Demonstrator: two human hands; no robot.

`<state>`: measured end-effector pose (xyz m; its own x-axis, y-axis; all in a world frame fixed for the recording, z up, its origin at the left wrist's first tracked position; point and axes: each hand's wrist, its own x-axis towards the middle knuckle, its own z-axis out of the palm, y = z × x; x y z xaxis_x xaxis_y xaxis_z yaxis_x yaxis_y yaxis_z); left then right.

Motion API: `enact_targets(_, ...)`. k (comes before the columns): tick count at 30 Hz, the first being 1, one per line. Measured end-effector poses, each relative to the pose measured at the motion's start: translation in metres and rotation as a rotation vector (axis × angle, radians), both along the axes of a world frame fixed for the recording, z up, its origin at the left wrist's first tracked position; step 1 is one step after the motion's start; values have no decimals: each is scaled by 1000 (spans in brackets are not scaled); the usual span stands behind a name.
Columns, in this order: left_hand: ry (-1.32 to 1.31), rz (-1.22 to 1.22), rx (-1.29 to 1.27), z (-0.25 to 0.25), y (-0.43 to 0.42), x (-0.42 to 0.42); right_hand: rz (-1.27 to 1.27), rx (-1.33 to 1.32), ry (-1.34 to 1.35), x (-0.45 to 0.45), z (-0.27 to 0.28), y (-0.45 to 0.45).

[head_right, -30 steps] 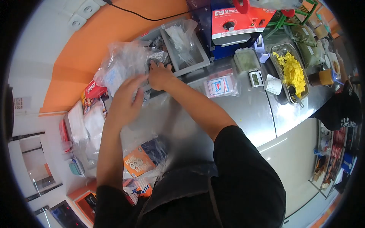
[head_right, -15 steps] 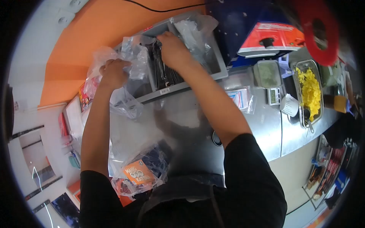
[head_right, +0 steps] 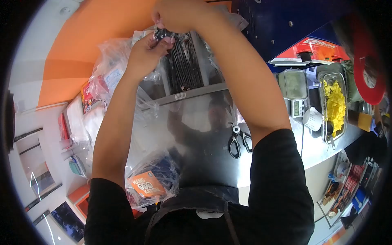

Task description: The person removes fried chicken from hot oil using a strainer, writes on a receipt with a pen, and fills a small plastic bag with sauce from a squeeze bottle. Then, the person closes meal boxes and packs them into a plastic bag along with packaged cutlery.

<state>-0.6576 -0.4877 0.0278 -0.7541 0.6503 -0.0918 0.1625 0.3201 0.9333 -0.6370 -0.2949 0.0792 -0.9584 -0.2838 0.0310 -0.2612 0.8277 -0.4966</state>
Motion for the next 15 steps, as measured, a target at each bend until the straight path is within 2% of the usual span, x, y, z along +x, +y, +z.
enact_targets(1, -241, 52, -9, 2, 0, 0, 1, 4, 3, 1, -2, 4)
enact_targets(3, -312, 96, 89, 1, -6, 3, -17, -661, 61, 3, -14, 9)
enact_targets(4, -386, 141, 183, 0, -11, 5, -12, -661, 66, -8, -34, 16)
enact_targets(6, -440, 220, 208, 5, -20, 6, -111, -461, 272, -40, -80, 29)
enact_targets(7, -499, 290, 232, 6, -23, 6, -108, -462, 276, -36, -80, 16)
enact_targets(9, -535, 304, 222, 5, -30, 6, -312, 325, 57, -19, -74, -19)
enact_targets(10, -573, 317, 214, 5, -32, 5, -315, 323, 62, -20, -89, -22)
enact_targets(12, -589, 334, 239, 5, -38, 8, -240, 597, 356, -24, -130, -31)
enact_targets(15, -554, 355, 242, 10, -47, 6, -333, 505, 292, -22, -105, -35)
